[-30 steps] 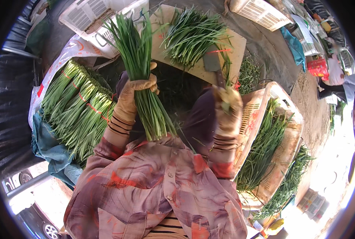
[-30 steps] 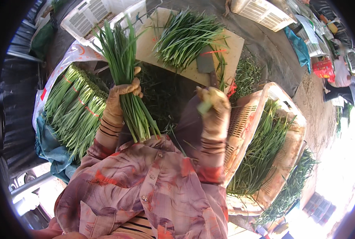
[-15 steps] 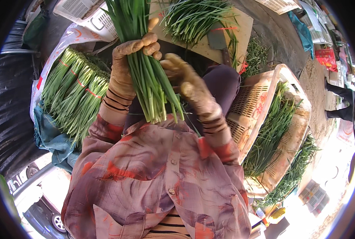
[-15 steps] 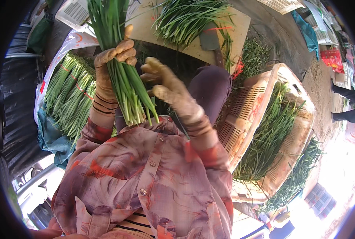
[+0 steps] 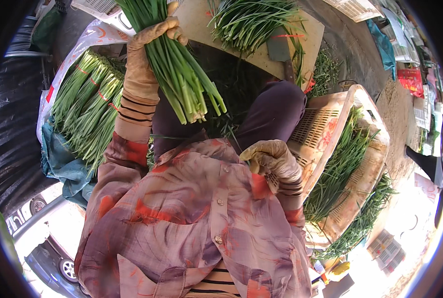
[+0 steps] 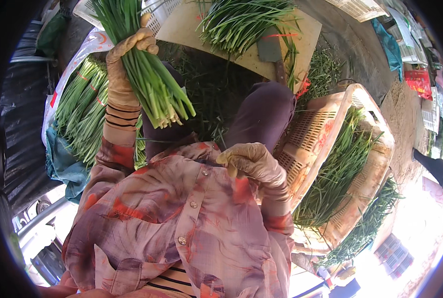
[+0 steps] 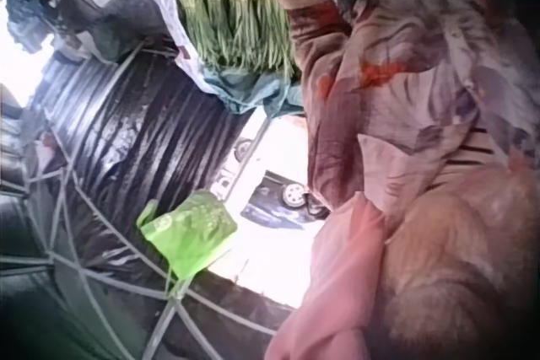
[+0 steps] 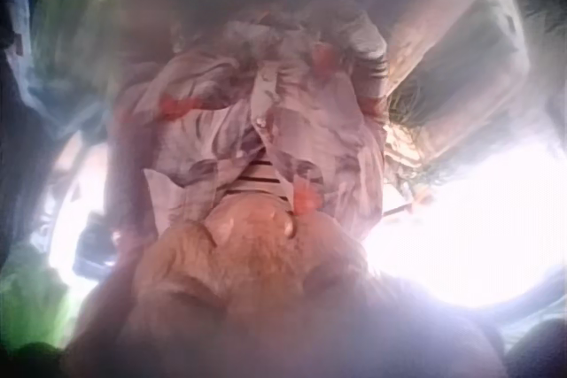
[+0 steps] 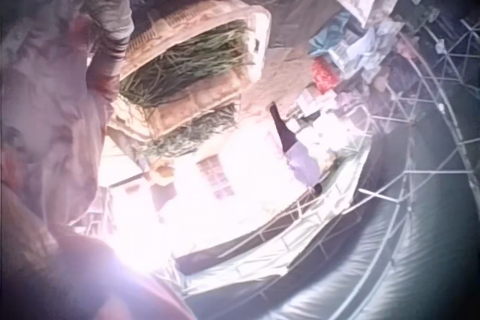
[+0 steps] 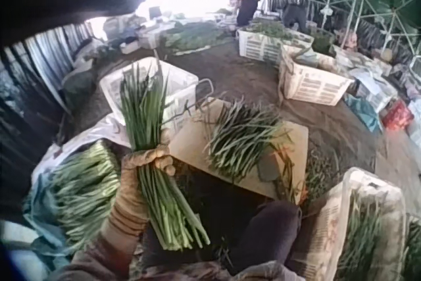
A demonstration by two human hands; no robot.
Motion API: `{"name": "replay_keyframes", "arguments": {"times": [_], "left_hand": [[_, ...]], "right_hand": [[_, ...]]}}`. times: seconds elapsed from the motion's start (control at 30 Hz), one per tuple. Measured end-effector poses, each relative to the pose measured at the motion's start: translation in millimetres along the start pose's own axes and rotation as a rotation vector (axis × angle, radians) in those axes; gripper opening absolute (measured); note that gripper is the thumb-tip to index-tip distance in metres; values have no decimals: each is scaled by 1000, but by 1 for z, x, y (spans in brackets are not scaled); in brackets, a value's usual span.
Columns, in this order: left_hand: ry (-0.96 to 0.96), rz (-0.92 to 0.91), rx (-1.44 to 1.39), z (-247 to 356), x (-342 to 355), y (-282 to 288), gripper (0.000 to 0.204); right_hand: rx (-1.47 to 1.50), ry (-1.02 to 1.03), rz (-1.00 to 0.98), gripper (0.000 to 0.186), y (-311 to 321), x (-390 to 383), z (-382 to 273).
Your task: The person gathers green leafy vegetables from a basket, aligns them into a neat bunch, and secures the bundle with a rubber band. The person repeats this process multiple times, placing finished bundles on a nearby surface.
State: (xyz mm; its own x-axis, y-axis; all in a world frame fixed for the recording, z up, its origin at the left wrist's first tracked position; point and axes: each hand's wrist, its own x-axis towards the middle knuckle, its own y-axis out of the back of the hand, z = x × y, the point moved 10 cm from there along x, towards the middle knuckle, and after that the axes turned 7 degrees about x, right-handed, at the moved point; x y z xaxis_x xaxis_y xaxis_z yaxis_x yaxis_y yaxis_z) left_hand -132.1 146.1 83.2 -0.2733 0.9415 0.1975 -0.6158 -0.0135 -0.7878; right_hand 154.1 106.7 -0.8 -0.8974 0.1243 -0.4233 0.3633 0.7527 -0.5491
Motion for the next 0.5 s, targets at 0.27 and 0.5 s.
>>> {"name": "replay_keyframes", "arguments": {"times": [0.27,0.5], "left_hand": [[20,-126,-195,5,-7,-36,58],[37,-247,-217,-11,-11,-53,54]], "right_hand": [[-33,426,90,65,-19,41,-54],[162,487,-56,53,-50,64,-78]]}}
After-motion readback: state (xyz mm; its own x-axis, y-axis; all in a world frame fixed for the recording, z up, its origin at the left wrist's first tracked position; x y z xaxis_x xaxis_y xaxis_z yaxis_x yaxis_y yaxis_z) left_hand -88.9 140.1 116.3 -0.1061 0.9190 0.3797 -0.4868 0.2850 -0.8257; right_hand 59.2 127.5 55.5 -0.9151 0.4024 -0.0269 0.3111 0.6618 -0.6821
